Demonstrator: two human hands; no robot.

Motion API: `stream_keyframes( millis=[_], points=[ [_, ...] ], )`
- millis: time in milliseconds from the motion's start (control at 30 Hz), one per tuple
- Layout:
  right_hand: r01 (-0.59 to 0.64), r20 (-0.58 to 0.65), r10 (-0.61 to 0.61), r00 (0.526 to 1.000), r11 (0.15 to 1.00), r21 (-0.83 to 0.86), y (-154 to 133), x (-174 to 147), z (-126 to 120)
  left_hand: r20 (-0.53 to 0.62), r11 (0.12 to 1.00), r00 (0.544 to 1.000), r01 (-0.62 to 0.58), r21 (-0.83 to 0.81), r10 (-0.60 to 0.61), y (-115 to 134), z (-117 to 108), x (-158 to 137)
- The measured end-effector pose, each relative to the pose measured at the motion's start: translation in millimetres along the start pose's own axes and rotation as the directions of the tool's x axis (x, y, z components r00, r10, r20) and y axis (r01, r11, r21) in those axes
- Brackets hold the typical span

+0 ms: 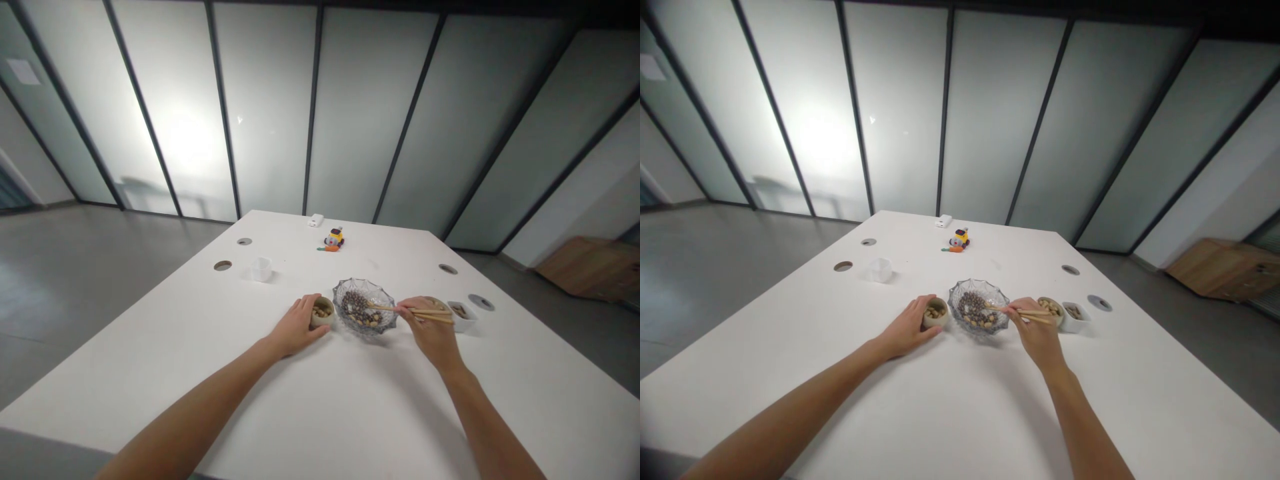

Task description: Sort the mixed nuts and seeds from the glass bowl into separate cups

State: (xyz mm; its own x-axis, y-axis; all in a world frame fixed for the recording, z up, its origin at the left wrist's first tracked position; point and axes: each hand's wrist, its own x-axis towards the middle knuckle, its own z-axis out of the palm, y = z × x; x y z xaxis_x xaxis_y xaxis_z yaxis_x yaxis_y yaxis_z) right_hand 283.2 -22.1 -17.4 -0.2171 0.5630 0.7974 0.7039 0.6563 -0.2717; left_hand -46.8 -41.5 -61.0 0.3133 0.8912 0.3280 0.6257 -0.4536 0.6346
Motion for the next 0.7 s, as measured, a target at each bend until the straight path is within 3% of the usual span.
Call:
stream_keyframes(
  millis=[433, 700],
  points=[
    [-0.043, 0.065, 0.038, 0.997, 0.996, 0.078, 5.9, -5.8, 5.0, 0.001, 1.000, 1.000, -0.007, -0.007, 0.007, 1.6, -1.6, 0.1],
    [-0.076, -0.044, 0.079, 0.996, 0.995, 0.069, -1.7, -2.0, 0.6, 0.004, 1.000, 1.000, -0.003, -0.008, 0.003, 2.1, -2.1, -0.3]
  ],
)
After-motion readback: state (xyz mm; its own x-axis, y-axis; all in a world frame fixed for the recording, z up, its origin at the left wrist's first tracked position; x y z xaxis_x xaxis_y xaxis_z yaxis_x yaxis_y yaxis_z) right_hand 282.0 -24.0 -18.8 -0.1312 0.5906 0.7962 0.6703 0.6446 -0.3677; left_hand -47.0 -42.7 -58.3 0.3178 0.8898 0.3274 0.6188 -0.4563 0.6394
